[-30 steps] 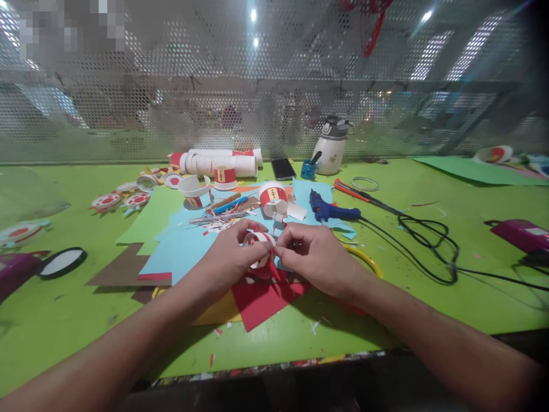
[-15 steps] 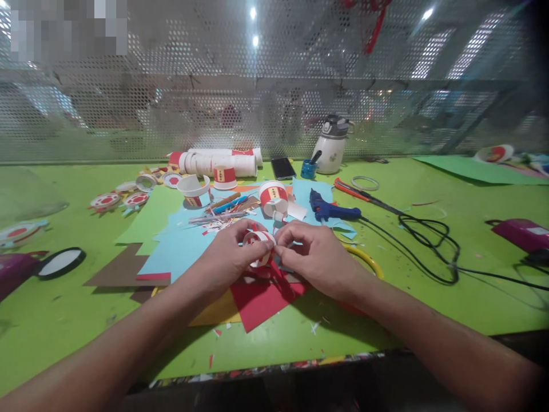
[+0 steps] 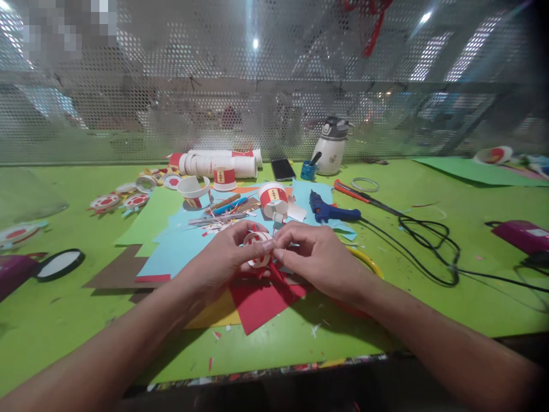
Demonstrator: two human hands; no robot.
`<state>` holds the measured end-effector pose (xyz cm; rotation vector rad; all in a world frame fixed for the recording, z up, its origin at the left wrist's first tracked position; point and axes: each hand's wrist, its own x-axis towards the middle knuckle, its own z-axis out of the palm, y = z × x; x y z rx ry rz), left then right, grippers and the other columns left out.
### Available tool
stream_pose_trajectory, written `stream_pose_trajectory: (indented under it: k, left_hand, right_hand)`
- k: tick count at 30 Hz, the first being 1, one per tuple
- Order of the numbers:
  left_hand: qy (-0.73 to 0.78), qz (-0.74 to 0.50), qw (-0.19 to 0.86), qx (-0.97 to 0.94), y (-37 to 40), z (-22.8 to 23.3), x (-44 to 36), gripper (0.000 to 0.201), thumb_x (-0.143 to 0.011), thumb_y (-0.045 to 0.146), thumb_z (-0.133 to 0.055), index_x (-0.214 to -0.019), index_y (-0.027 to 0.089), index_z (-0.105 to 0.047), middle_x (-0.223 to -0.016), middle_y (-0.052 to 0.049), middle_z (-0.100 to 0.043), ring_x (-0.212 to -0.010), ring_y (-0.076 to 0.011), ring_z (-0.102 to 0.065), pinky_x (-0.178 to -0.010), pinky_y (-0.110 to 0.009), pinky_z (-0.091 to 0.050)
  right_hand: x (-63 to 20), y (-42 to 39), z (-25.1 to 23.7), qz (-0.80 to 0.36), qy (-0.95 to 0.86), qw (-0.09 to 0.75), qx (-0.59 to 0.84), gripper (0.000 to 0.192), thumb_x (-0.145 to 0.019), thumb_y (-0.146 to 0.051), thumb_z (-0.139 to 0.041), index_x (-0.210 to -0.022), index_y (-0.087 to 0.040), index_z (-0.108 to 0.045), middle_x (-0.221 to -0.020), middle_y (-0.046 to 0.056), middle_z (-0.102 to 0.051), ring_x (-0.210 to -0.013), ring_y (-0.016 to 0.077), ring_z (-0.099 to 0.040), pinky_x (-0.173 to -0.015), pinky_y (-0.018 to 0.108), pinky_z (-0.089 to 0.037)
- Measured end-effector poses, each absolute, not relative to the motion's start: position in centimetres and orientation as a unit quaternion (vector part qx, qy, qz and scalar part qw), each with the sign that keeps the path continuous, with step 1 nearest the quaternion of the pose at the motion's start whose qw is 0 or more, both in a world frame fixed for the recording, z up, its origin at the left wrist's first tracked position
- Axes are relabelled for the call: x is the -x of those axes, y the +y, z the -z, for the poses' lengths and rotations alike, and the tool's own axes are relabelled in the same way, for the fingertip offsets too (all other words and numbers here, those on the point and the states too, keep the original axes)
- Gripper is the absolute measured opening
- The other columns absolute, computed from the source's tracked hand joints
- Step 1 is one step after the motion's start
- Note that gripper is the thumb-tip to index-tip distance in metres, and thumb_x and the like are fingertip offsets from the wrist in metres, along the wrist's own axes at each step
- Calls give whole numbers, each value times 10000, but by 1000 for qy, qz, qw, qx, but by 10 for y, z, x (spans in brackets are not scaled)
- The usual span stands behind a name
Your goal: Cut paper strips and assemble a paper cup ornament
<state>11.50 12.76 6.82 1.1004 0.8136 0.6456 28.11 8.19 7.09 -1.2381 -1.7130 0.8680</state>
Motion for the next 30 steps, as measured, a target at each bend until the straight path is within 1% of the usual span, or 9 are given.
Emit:
stream_pose_trajectory:
  k: [6, 10, 13, 15, 18, 21, 24, 28, 30]
  left_hand:
    - [368, -296, 728, -497, 131, -65, -115, 336, -641, 276, -792, -827, 175, -531, -687, 18, -593, -566, -101, -572, -601, -298, -535]
    - [369, -286, 732, -496, 132, -66, -113, 319, -659, 304, -779, -827, 178, -538, -716, 1, -603, -606, -123, -598, -605, -309, -545]
    - [365, -285, 741, -486, 133, -68, -111, 271, -715, 356, -724, -830, 179, -554, -736, -17, -616, -607, -130, -608, -604, -316, -552]
    - [360, -288, 745, -482, 135, -67, -109, 256, -756, 389, -669, -858, 172, -580, -770, -47, -640, -619, -153, -627, -602, -329, -557]
    - [343, -271, 755, -488, 137, -63, -108, 257, -793, 380, -594, -925, 161, -612, -796, -82, -668, -616, -181, -645, -582, -340, -557]
    - [343, -268, 753, -494, 137, -61, -110, 263, -789, 340, -573, -959, 146, -623, -754, -81, -670, -578, -178, -637, -544, -322, -546]
    - [345, -274, 744, -503, 133, -65, -114, 299, -763, 318, -600, -1003, 141, -621, -731, -78, -674, -565, -186, -642, -519, -313, -542]
    - [352, -296, 739, -492, 128, -76, -115, 417, -746, 305, -639, -1147, 229, -557, -712, -20, -658, -498, -163, -619, -464, -301, -535]
    - [348, -314, 740, -481, 128, -77, -113, 433, -755, 333, -648, -1168, 260, -540, -746, -10, -656, -492, -139, -603, -460, -281, -529]
  right_hand:
    - [-281, 82, -72, -377, -670, 422, 480, 100, -781, -183, -583, -739, -148, -667, -870, 54, -642, -759, 143, -603, -694, 282, -493]
    - [-281, 84, -73, -454, -589, 442, 502, 131, -790, -276, -609, -744, -154, -623, -714, 16, -634, -670, 129, -609, -680, 289, -513]
    - [-282, 87, -72, -488, -549, 475, 485, 154, -765, -298, -643, -767, -155, -587, -714, 3, -624, -662, 123, -619, -696, 291, -528]
    - [-281, 87, -72, -484, -550, 472, 490, 182, -770, -301, -638, -860, -154, -580, -744, 5, -624, -647, 121, -621, -671, 290, -529]
    - [-278, 86, -72, -450, -585, 440, 512, 302, -796, -309, -617, -1040, -150, -541, -769, 7, -614, -631, 122, -613, -619, 280, -509]
    - [-274, 86, -68, -404, -612, 412, 540, 416, -798, -320, -619, -1156, -148, -497, -752, -5, -586, -606, 121, -587, -564, 267, -481]
    - [-273, 87, -63, -381, -618, 401, 559, 466, -795, -307, -610, -1211, -151, -470, -676, -33, -556, -543, 114, -545, -495, 248, -442]
    - [-273, 87, -63, -422, -587, 424, 546, 483, -774, -258, -615, -1222, -161, -464, -647, -55, -541, -550, 107, -541, -493, 224, -438]
    - [-274, 86, -65, -466, -549, 447, 531, 471, -765, -256, -628, -1200, -173, -470, -661, -60, -550, -548, 99, -548, -502, 218, -448]
